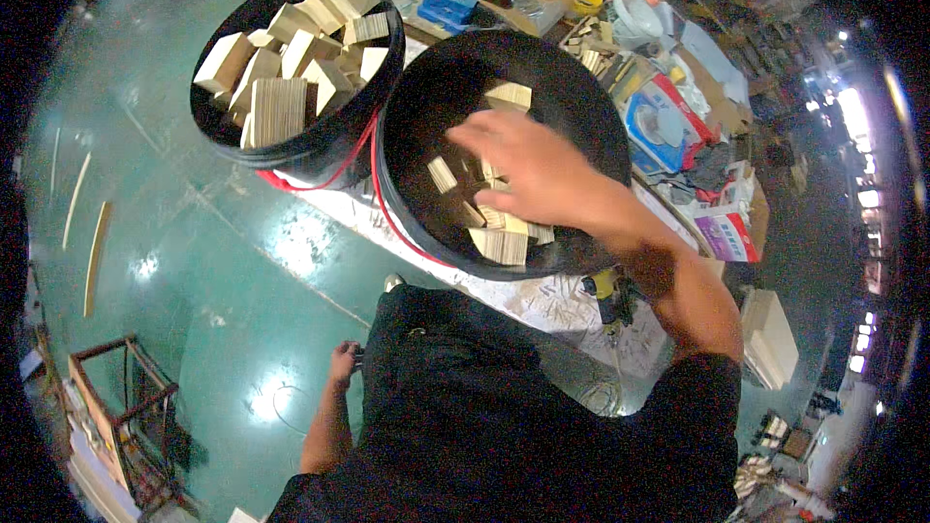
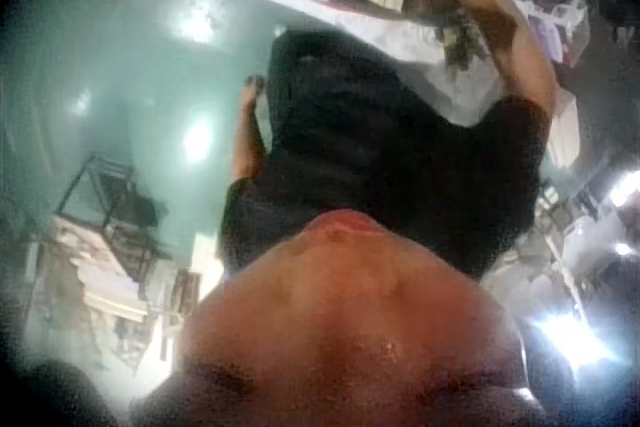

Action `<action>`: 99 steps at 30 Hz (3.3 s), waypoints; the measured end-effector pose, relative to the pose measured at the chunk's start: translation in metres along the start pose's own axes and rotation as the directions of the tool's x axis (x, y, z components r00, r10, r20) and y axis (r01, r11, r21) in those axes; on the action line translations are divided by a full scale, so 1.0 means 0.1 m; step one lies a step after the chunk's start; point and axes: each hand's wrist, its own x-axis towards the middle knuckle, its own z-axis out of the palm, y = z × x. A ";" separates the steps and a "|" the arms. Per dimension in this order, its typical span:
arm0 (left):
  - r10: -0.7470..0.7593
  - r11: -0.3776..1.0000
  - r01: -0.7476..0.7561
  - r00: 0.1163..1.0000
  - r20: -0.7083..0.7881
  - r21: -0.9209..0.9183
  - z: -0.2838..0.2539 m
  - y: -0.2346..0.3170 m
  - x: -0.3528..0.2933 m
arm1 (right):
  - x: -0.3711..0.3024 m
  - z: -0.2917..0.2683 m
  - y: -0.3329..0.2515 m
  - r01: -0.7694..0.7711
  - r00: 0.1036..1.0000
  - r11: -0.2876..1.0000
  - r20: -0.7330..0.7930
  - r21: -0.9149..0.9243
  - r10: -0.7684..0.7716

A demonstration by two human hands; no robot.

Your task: The person assembles a large wooden frame structure in a workshop. They position long wooden planks onto a base, secure them using a pneumatic nail gun, and then place small wooden blocks as spacers between the planks. The person works on the frame from a standing position, occasionally moving around the structure to access different sides.

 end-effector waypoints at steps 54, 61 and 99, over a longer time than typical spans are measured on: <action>0.648 -0.323 -0.528 0.481 -0.590 -0.786 2.56 -1.69 -4.81 | -2.91 1.47 -3.63 0.048 0.367 0.443 0.397 0.895 -0.842; -0.015 -0.526 -0.754 0.471 -0.882 -0.394 3.26 -4.55 -5.66 | -4.13 2.28 -5.30 -0.352 -0.089 0.582 0.593 0.733 -0.800; -0.874 0.432 0.294 -0.099 -0.476 -0.853 3.03 -9.09 -9.98 | -7.45 4.21 -10.09 0.953 -0.025 0.165 0.609 0.255 -0.793</action>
